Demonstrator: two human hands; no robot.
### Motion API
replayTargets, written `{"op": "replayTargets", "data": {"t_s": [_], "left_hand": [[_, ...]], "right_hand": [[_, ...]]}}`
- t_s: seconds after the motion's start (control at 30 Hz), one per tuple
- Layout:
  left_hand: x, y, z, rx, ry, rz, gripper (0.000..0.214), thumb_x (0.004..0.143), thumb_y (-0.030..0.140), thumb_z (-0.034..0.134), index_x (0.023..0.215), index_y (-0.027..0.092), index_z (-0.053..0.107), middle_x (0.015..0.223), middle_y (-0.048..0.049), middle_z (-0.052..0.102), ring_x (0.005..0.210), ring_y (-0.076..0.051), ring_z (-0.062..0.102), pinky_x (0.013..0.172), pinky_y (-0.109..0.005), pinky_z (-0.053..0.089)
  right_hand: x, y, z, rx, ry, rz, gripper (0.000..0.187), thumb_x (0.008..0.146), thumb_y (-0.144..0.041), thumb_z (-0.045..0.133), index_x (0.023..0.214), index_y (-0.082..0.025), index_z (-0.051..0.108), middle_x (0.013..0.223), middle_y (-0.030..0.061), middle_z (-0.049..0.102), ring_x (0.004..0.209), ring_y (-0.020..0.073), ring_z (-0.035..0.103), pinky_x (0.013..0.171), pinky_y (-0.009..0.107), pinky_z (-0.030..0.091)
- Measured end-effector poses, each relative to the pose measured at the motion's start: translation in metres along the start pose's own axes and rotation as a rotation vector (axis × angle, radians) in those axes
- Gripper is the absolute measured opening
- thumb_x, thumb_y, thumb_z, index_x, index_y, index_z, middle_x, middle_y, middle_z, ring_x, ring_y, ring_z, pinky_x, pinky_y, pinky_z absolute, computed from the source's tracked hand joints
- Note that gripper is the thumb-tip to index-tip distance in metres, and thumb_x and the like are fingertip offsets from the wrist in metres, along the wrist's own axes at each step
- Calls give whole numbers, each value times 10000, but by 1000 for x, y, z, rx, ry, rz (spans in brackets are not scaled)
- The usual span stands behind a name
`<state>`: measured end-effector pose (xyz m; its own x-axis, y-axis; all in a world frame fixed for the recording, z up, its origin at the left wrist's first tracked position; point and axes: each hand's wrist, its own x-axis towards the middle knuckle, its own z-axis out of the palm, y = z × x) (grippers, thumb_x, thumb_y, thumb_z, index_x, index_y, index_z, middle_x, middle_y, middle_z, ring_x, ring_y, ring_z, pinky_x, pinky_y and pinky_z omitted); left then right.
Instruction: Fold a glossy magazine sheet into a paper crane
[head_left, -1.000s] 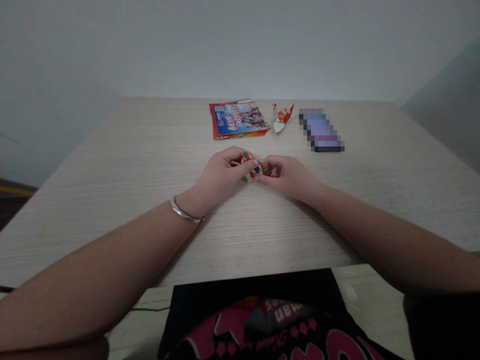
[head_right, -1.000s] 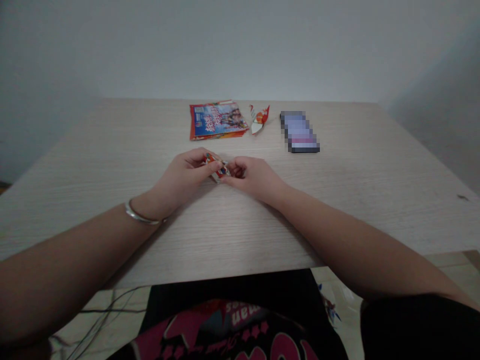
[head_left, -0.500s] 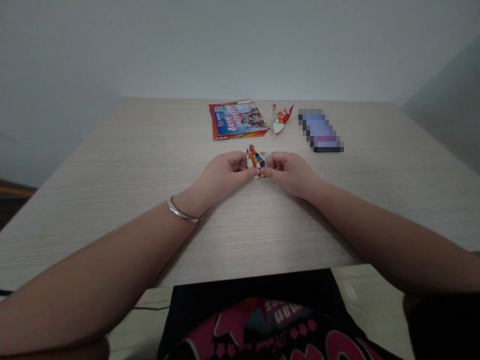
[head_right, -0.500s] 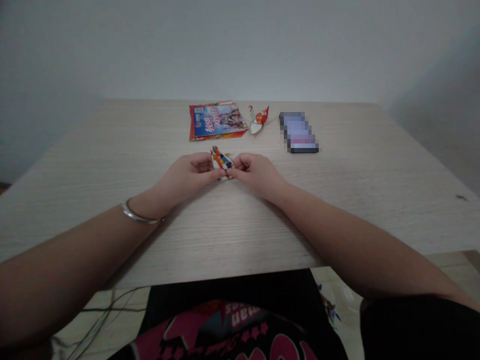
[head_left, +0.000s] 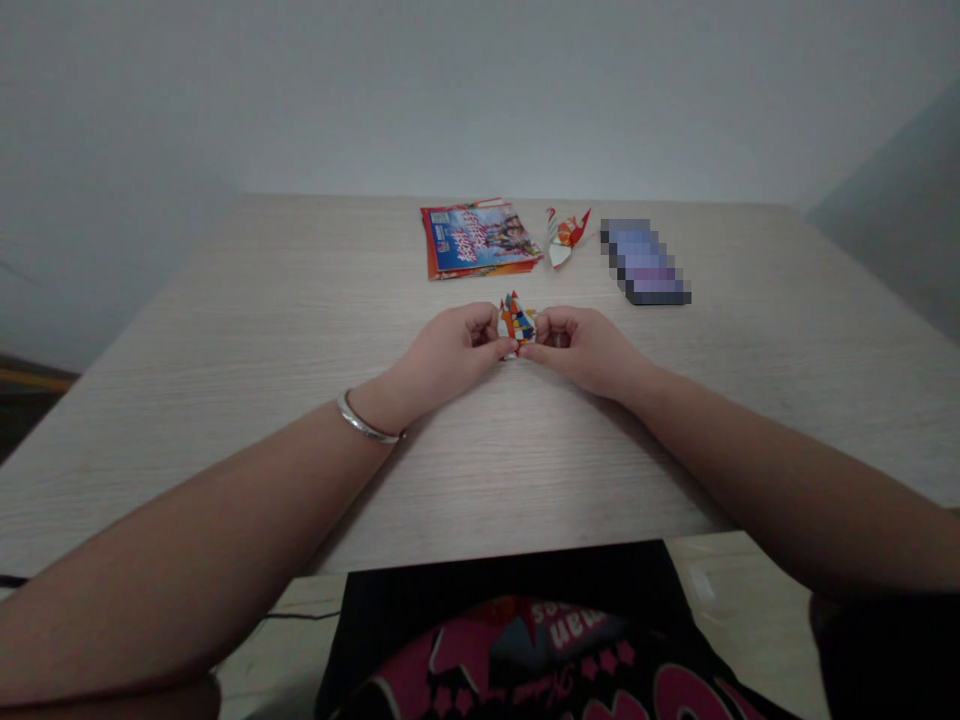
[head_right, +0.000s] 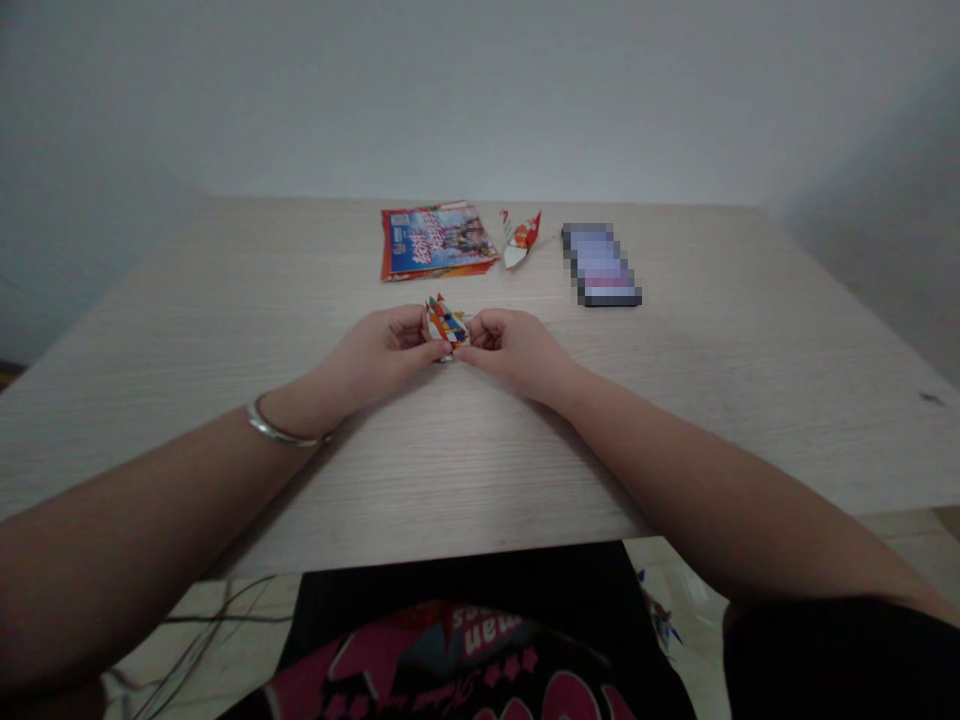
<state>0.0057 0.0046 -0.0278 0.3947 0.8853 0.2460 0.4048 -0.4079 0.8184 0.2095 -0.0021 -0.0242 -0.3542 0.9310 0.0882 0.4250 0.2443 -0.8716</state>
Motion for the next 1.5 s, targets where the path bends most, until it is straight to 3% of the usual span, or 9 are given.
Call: {"op": "replayTargets", "data": {"t_s": [0.23, 0.4, 0.53, 0.7, 0.83, 1.03, 1.23, 1.4, 1.5], "left_hand": [[1, 3, -3, -26, 23, 49, 144, 931, 253, 574, 893, 187, 696, 884, -33, 729, 818, -167, 629, 767, -277, 482], [1, 5, -7, 181, 44, 106, 166, 925, 239, 585, 846, 194, 725, 872, -32, 746, 815, -177, 626, 784, -296, 470], [0, 8, -7, 224, 27, 129, 163, 925, 232, 592, 880, 195, 744, 910, -37, 760, 852, -184, 644, 808, -305, 479], [-2, 5, -4, 71, 97, 69, 105, 863, 196, 662, 968, 191, 663, 882, -14, 717, 767, -145, 627, 700, -261, 482], [-2, 4, -4, 45, 111, 67, 76, 865, 178, 663, 912, 197, 607, 826, 4, 662, 706, -130, 597, 645, -254, 471], [-2, 10, -5, 188, 116, 212, 101, 899, 132, 605, 898, 199, 681, 1052, -63, 677, 1038, -195, 614, 864, -309, 541], [-4, 10, 1, -23, 62, 98, 108, 932, 275, 636, 970, 183, 678, 1011, -50, 715, 923, -172, 660, 813, -296, 550], [-3, 7, 4, -224, 62, 23, 179, 854, 331, 748, 876, 187, 644, 861, -20, 718, 790, -152, 666, 730, -275, 542], [-3, 10, 3, -238, 84, -34, 152, 870, 298, 705, 806, 186, 624, 783, -7, 693, 727, -137, 626, 676, -266, 496]], "right_hand": [[-2, -4, 1, -124, 125, -76, 268, 772, -328, 761, 659, -227, 539, 642, -32, 585, 605, 124, 463, 609, 297, 369], [-4, -2, 1, 2, 134, -158, 220, 849, -428, 715, 888, -217, 667, 844, 10, 703, 717, 144, 567, 669, 302, 442], [-2, 2, -2, 177, 145, -119, 263, 877, -478, 683, 886, -216, 667, 773, -9, 671, 690, 126, 566, 653, 287, 467], [-1, -1, -3, 289, 101, -48, 269, 810, -456, 776, 844, -211, 669, 757, 1, 707, 693, 133, 642, 668, 297, 553], [-1, -3, -2, 388, 101, 53, 290, 787, -452, 814, 826, -212, 655, 788, 10, 743, 696, 124, 685, 702, 299, 614], [0, -3, 2, 426, 170, 122, 328, 749, -475, 847, 800, -216, 652, 832, 23, 767, 746, 135, 715, 707, 298, 632], [-1, -1, 4, 324, 203, 82, 285, 744, -466, 834, 778, -211, 711, 795, 24, 766, 719, 140, 683, 700, 305, 598], [-2, -4, 5, 219, 202, -4, 245, 766, -443, 804, 747, -211, 727, 769, 20, 757, 734, 158, 675, 744, 337, 577], [-2, -5, 6, 231, 186, -29, 238, 771, -442, 797, 767, -211, 739, 791, 25, 764, 766, 169, 689, 770, 349, 577]]}}
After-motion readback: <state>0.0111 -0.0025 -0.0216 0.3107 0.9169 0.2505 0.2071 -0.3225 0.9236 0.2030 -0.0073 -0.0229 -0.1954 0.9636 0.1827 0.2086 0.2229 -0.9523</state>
